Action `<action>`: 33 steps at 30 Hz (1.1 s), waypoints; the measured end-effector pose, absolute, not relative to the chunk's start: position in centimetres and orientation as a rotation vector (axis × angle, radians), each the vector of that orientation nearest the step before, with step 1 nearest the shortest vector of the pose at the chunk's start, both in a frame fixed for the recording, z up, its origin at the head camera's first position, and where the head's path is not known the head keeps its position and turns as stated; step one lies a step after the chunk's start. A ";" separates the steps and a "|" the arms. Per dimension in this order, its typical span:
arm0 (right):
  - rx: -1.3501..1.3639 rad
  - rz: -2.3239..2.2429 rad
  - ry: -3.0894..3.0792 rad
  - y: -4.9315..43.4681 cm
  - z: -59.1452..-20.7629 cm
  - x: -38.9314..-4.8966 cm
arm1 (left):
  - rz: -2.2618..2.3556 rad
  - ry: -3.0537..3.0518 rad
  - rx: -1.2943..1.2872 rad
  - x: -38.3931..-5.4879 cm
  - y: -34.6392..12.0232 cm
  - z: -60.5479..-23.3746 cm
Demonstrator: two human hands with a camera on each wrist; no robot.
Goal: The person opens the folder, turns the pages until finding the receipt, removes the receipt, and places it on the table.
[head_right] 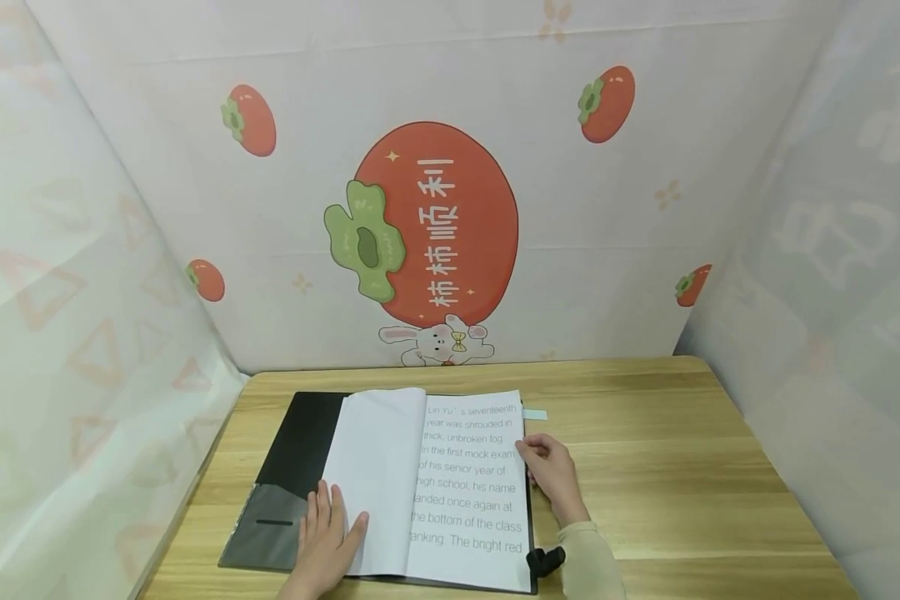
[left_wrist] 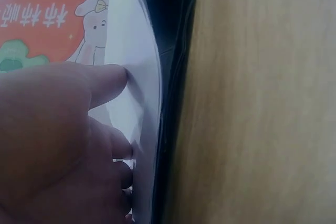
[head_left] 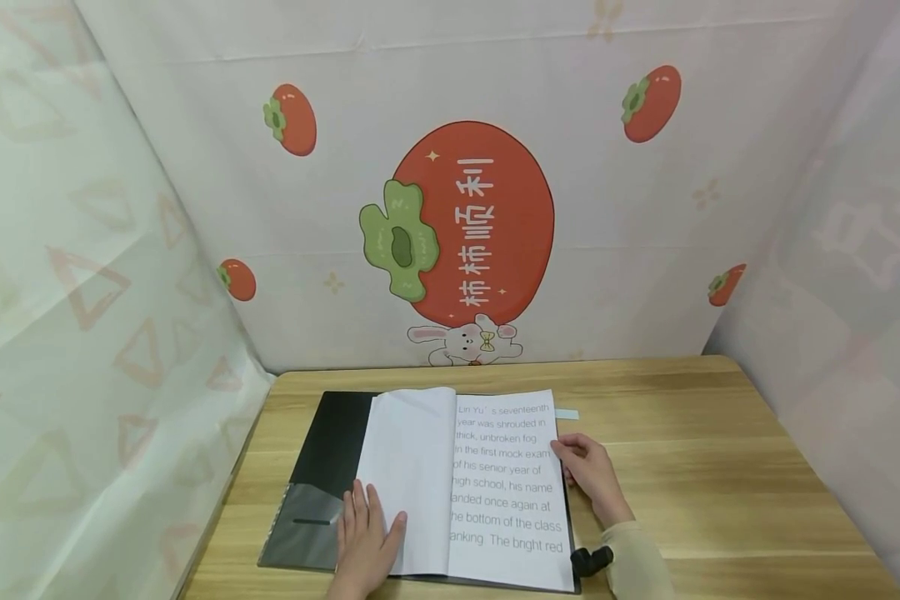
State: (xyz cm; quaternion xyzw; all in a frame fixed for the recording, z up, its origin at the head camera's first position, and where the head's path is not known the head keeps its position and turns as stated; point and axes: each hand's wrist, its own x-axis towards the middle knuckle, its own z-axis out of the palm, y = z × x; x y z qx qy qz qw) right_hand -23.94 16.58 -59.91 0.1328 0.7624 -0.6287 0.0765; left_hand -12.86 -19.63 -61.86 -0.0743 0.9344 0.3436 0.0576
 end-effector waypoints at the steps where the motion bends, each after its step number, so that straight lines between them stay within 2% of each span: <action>1: 0.396 -1.884 2.283 16.6 -59.9 -23.9 | 1.042 2.828 -0.229 -12.8 -19.6 -61.6; 6: 0.402 -1.888 2.283 16.4 -59.9 -24.0 | 1.079 2.873 -0.232 -12.3 -19.3 -61.0; 15: 0.406 -1.832 2.324 16.1 -59.6 -24.0 | 1.127 3.009 -0.178 -11.7 -19.3 -62.4; 33: 0.327 -1.841 2.329 15.4 -57.6 -24.0 | 1.024 2.907 -0.221 -11.9 -19.0 -59.8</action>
